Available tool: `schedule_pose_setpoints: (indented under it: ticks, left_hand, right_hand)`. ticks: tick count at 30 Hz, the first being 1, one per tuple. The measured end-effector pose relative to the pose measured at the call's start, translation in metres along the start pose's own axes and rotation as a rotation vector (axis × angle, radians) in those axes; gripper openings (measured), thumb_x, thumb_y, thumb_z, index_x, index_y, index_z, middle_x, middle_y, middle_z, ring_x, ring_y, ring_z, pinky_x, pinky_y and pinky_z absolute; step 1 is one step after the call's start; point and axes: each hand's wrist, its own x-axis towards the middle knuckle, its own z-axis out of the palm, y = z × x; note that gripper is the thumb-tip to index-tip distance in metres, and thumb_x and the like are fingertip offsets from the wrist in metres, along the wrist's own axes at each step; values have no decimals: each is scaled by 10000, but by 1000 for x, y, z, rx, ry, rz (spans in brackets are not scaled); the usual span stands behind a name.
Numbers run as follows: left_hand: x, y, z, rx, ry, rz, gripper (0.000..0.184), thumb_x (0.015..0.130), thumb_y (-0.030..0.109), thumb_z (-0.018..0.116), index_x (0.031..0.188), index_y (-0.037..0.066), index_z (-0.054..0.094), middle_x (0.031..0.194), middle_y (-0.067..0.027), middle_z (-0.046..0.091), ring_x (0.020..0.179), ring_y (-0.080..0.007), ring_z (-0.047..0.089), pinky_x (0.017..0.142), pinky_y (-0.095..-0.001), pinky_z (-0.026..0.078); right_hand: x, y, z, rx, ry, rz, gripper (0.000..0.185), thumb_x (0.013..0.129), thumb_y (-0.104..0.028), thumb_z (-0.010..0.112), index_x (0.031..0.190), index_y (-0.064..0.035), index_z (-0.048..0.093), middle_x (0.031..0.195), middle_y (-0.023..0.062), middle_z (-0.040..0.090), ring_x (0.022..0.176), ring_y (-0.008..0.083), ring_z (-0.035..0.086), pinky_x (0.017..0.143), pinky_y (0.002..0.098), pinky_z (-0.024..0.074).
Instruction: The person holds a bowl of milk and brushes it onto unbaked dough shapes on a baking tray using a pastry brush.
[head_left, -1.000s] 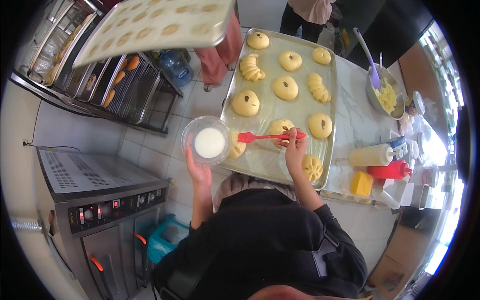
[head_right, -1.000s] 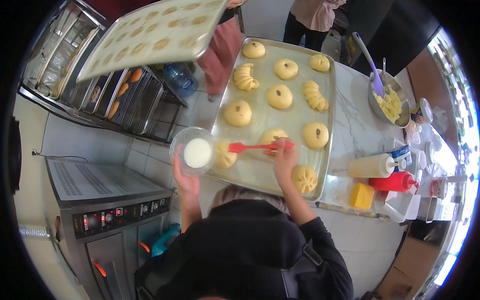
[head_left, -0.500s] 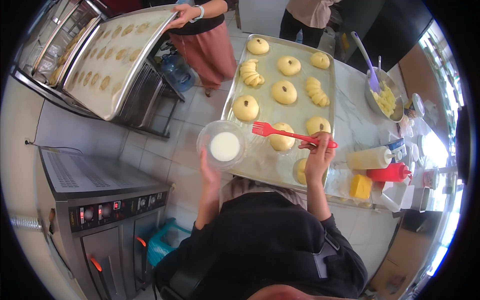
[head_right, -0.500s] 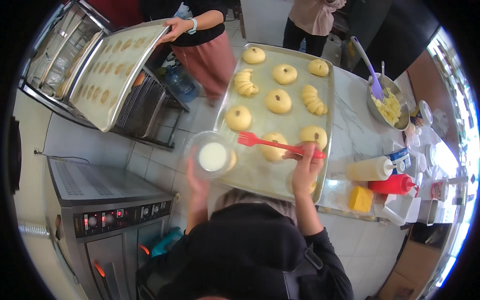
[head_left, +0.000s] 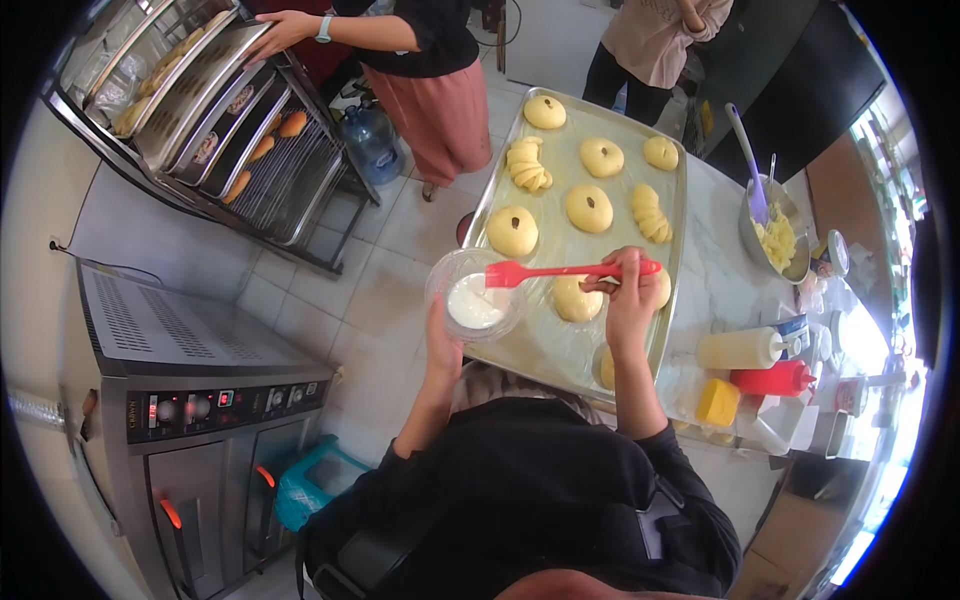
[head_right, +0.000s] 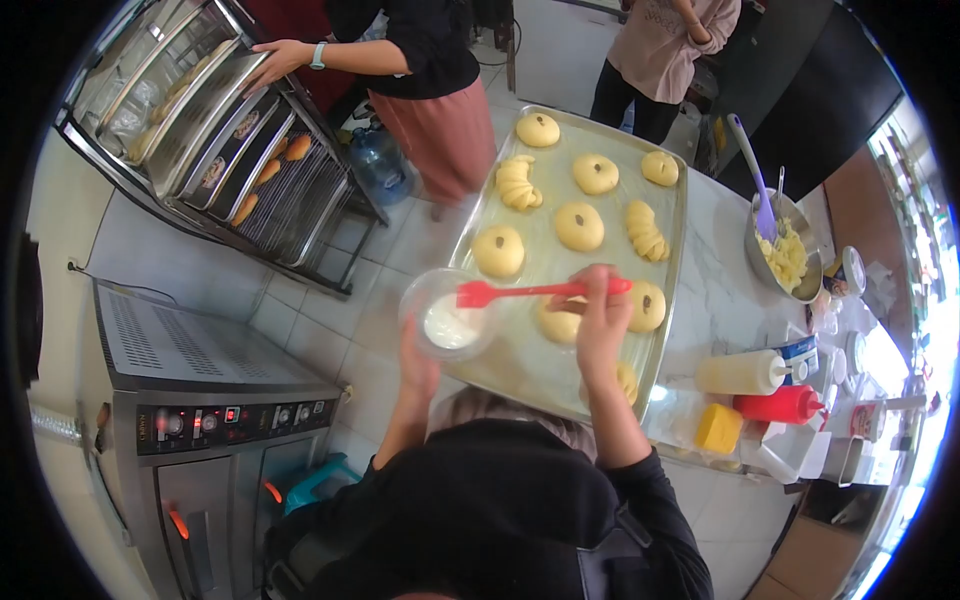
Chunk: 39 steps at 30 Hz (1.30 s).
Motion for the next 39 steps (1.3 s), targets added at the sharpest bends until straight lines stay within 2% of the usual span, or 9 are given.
schedule_pose_setpoints:
  ticks: [5, 8, 14, 17, 22, 29, 33, 36, 39]
  left_hand:
    - [-5, 22, 0, -38, 118, -134, 513, 911, 382, 305, 1304, 52, 303, 1289, -104, 384, 1183, -232, 380, 976, -370, 316]
    - [-3, 28, -1, -8, 112, -25, 520, 907, 386, 306, 1310, 59, 296, 1289, -108, 383, 1191, -235, 371, 982, -375, 310]
    - [1, 31, -17, -33, 151, 59, 512, 907, 369, 298, 1309, 53, 296, 1300, -107, 371, 1203, -235, 358, 983, -375, 308]
    - [0, 35, -19, -39, 170, 25, 518, 905, 376, 302, 1310, 54, 295, 1302, -108, 369, 1207, -236, 351, 987, -375, 301]
    - [3, 38, -18, -28, 160, 39, 525, 903, 386, 305, 1311, 55, 296, 1298, -108, 374, 1205, -237, 353, 985, -374, 301]
    - [-3, 44, -12, 0, 169, 37, 532, 904, 396, 303, 1309, 50, 300, 1293, -107, 379, 1203, -236, 354, 986, -373, 297]
    - [1, 41, -16, -17, 159, 32, 529, 906, 392, 302, 1310, 52, 297, 1295, -105, 377, 1202, -234, 355, 987, -371, 295]
    - [4, 35, -21, -4, 153, 33, 528, 908, 390, 297, 1312, 50, 291, 1300, -104, 370, 1202, -232, 354, 992, -368, 289]
    - [5, 30, -22, 17, 125, 33, 515, 911, 371, 308, 1301, 34, 298, 1289, -106, 378, 1191, -222, 364, 988, -355, 290]
  right_hand:
    - [44, 75, -13, 48, 107, -21, 291, 920, -251, 395, 828, 15, 471, 763, 93, 525, 617, 176, 570, 558, 294, 526]
    - [41, 104, -17, -70, 36, -61, 262, 920, -219, 399, 856, 26, 465, 794, 99, 529, 612, 193, 585, 566, 294, 520]
    - [35, 89, -43, -328, 33, -202, 269, 930, -207, 363, 852, 36, 449, 814, 106, 512, 613, 181, 587, 567, 286, 532]
    - [33, 98, -16, -112, -3, -169, 263, 930, -200, 362, 852, 35, 449, 809, 108, 513, 621, 184, 590, 580, 294, 537]
    - [31, 110, -30, -212, -107, -18, 177, 923, -137, 370, 875, 10, 457, 800, 77, 516, 677, 184, 592, 624, 289, 521]
    - [44, 98, -49, -296, 44, -277, 223, 929, -167, 360, 847, 21, 448, 812, 96, 514, 680, 172, 578, 636, 303, 533]
    - [11, 92, -39, -831, -322, -599, 109, 880, -79, 451, 835, 21, 452, 817, 129, 521, 740, 193, 568, 669, 311, 506]
    - [-14, 78, -33, -812, -420, -666, 160, 897, -127, 432, 834, 19, 454, 804, 122, 512, 704, 191, 572, 650, 314, 516]
    - [-19, 53, -17, -196, -101, -184, 174, 903, -108, 399, 809, 21, 469, 782, 101, 526, 696, 197, 589, 640, 306, 506]
